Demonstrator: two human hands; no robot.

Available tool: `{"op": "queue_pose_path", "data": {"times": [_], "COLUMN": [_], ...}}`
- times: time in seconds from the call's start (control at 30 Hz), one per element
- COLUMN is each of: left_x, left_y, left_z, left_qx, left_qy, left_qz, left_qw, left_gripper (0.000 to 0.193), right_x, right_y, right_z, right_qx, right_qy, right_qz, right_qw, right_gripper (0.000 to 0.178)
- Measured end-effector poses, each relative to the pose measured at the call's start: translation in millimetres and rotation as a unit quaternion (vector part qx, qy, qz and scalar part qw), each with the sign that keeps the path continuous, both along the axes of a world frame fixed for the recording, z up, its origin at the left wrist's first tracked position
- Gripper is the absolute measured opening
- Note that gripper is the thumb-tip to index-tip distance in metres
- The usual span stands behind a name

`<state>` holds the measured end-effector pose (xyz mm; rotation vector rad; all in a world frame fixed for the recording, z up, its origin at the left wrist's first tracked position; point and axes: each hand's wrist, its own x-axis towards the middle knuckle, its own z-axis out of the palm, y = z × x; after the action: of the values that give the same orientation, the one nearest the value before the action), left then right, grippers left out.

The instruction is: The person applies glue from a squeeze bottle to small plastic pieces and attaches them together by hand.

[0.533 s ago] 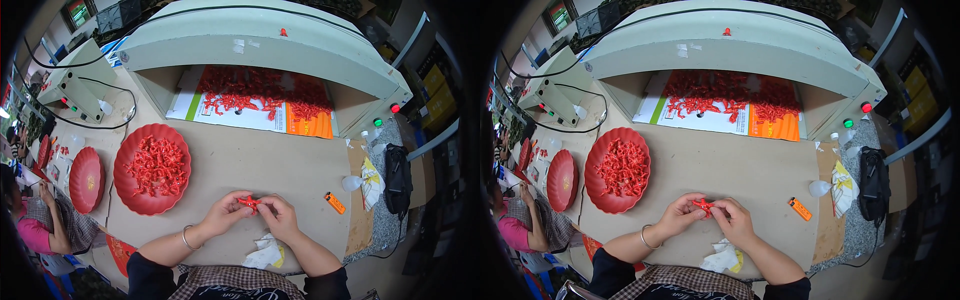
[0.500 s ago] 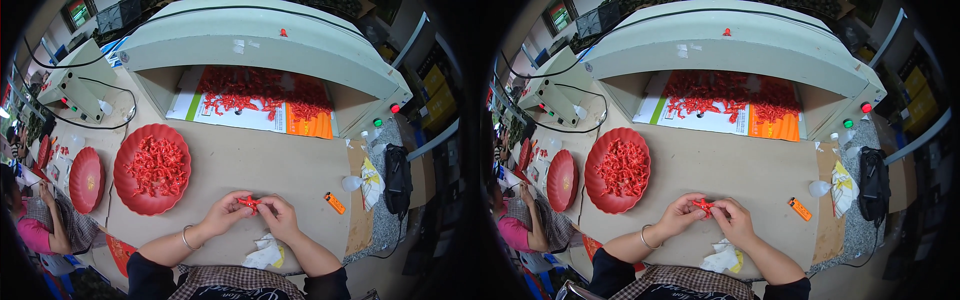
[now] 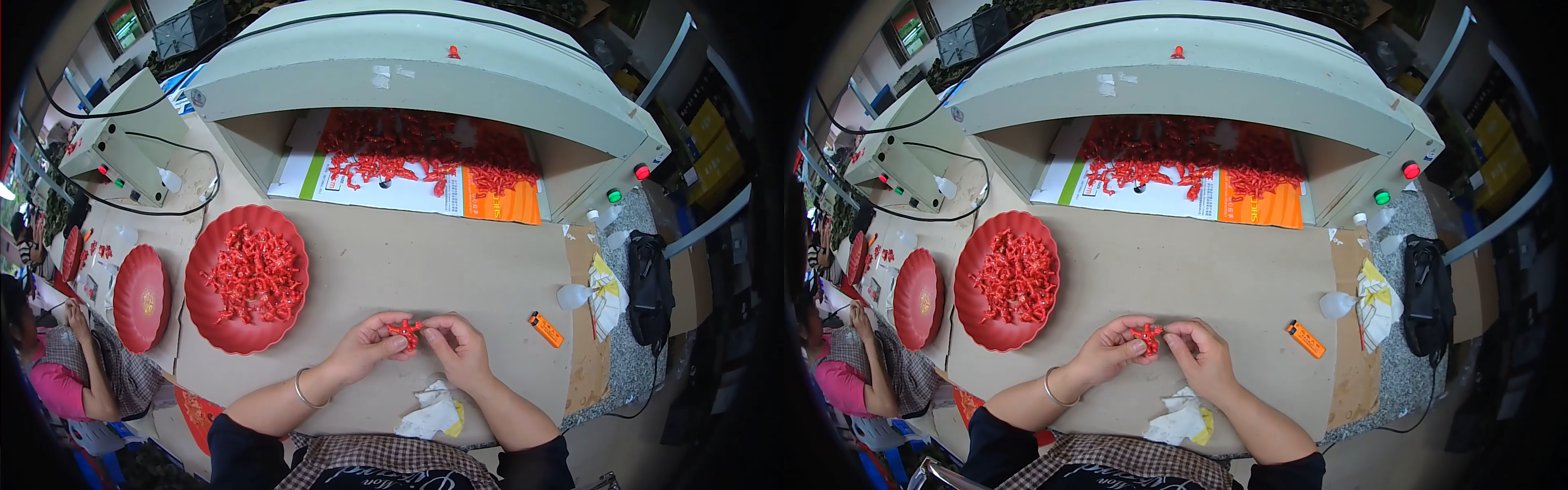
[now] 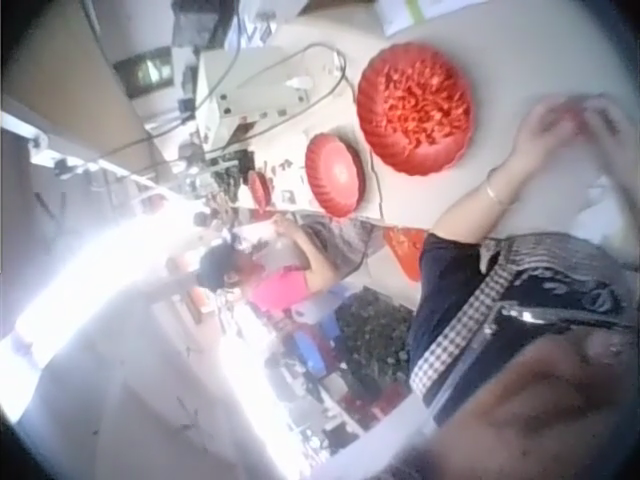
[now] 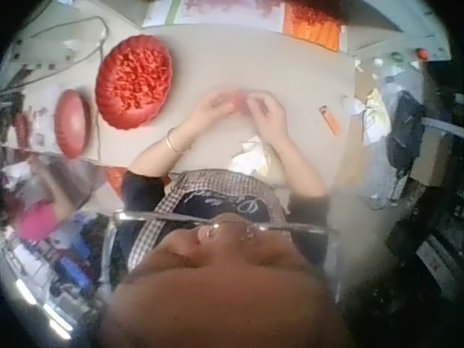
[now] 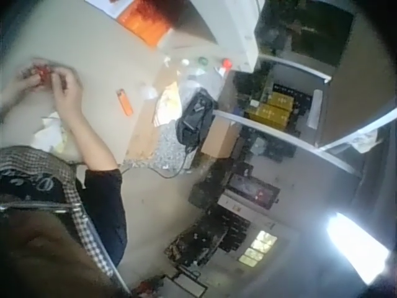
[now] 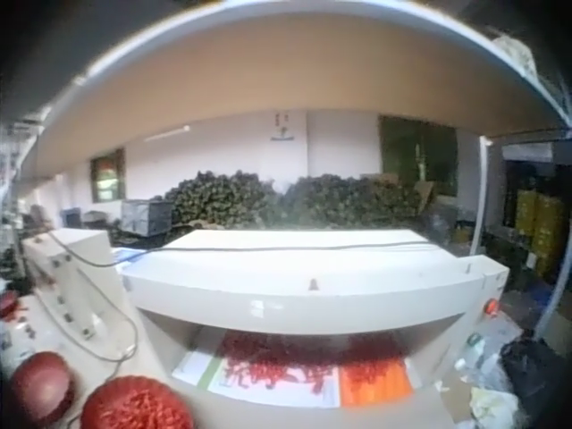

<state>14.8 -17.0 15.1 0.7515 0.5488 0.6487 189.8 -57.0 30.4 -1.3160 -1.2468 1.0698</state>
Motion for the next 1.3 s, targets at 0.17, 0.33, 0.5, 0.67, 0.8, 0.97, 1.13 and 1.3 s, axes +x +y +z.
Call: {"op": "queue_pose_path", "data": {"times": [0.17,0.33,0.5,0.67,0.8,0.97,1.13,1.3], "left_x": [0.7,-2.8,-4.8,-2.7,-0.6,0.0,-0.4,0.1], "left_y": [3.2,4.3,4.8,4.8,2.7,2.9,3.1,3.5], "left_z": [4.3,2.1,-2.9,1.0,2.2,2.1,4.4,5.2], "left_qx": [-0.085,-0.123,-0.145,-0.147,-0.127,-0.122,-0.125,-0.124], "left_qy": [-0.029,-0.074,-0.105,-0.096,-0.047,-0.054,-0.047,-0.049], "left_qz": [-0.011,-0.021,-0.021,-0.035,-0.059,-0.068,-0.067,-0.071], "left_qw": [0.996,0.989,0.984,0.984,0.989,0.989,0.989,0.989], "left_gripper": [0.032,0.03,0.03,0.03,0.03,0.03,0.028,0.028], "right_x": [1.5,-0.4,-1.7,-2.8,-1.8,0.3,0.0,1.6], "right_y": [1.9,1.0,1.0,2.6,5.5,5.2,5.5,5.5], "right_z": [4.2,5.9,7.5,9.2,14.2,6.6,4.2,3.5], "right_qx": [-0.002,0.016,0.016,0.019,0.052,-0.017,-0.044,-0.072], "right_qy": [-0.018,-0.035,-0.044,0.007,-0.033,0.077,0.115,0.147], "right_qz": [0.021,0.023,0.021,0.007,0.047,0.055,0.066,0.074], "right_qw": [1.0,0.999,0.999,1.0,0.997,0.995,0.99,0.984], "right_gripper": [0.008,0.009,0.01,0.011,0.012,0.012,0.013,0.014]}}
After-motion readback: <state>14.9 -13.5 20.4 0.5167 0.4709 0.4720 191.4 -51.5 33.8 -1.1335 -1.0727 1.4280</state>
